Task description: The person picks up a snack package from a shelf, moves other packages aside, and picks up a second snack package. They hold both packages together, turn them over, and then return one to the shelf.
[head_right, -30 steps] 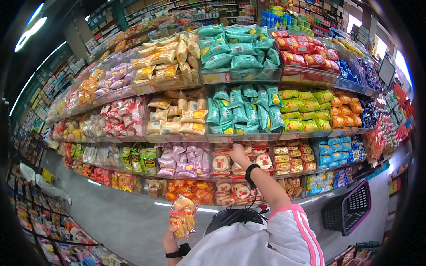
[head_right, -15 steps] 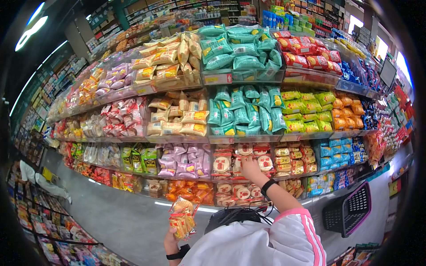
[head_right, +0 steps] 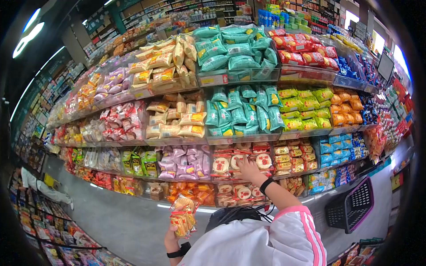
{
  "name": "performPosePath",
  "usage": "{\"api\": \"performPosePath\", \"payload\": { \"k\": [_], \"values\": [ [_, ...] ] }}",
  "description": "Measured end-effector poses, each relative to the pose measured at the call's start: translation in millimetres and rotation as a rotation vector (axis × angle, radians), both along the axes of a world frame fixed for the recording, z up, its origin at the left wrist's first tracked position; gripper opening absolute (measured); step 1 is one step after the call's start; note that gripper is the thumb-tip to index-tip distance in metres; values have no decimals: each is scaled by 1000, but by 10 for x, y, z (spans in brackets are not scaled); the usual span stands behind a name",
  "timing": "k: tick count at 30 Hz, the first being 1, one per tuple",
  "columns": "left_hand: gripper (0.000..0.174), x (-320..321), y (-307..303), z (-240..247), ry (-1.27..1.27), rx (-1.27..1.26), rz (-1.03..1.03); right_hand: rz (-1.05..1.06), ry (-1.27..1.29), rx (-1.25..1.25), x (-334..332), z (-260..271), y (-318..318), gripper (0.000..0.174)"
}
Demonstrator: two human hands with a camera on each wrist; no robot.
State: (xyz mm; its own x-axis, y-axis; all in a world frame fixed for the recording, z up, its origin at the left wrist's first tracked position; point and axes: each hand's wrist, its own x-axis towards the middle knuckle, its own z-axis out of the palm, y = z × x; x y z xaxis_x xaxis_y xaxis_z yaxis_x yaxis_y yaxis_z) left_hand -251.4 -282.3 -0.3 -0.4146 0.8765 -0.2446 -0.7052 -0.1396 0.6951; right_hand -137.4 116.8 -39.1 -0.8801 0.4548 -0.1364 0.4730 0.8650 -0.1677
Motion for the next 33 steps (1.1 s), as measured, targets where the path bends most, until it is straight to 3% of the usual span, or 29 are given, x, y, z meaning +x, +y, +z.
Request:
{"api": "performPosePath", "payload": {
  "k": [5, 8, 12, 15, 18, 21, 27, 33],
  "values": [
    [90, 38, -1, 2, -1, -6, -1, 104, -54, 127, 143, 3, -30, 88],
    [90, 35, 7, -5, 12, -16, 10, 49, 28, 205, 105, -263, 69, 74],
    [92, 39, 35, 84, 48, -44, 3, -10, 101, 219, 21, -179, 131, 61],
    [92, -3, -11, -12, 64, -77, -16, -30, 28, 192, -47, -326, 134, 68],
    [89, 6, 12, -24, 24, -38, -3, -50, 156, 3, -48, -317, 147, 91],
    [88, 12, 23, -5, 13, -36, -26, -84, 135, -149, -129, -214, 257, 102],
    [87, 17, 56, 39, 22, -53, -26, -51, -92, -146, -202, -74, 292, 107],
    [87, 40, 66, -37, 4, -9, -1, 9, 33, -150, -21, 65, 125, 108]
  ]
}}
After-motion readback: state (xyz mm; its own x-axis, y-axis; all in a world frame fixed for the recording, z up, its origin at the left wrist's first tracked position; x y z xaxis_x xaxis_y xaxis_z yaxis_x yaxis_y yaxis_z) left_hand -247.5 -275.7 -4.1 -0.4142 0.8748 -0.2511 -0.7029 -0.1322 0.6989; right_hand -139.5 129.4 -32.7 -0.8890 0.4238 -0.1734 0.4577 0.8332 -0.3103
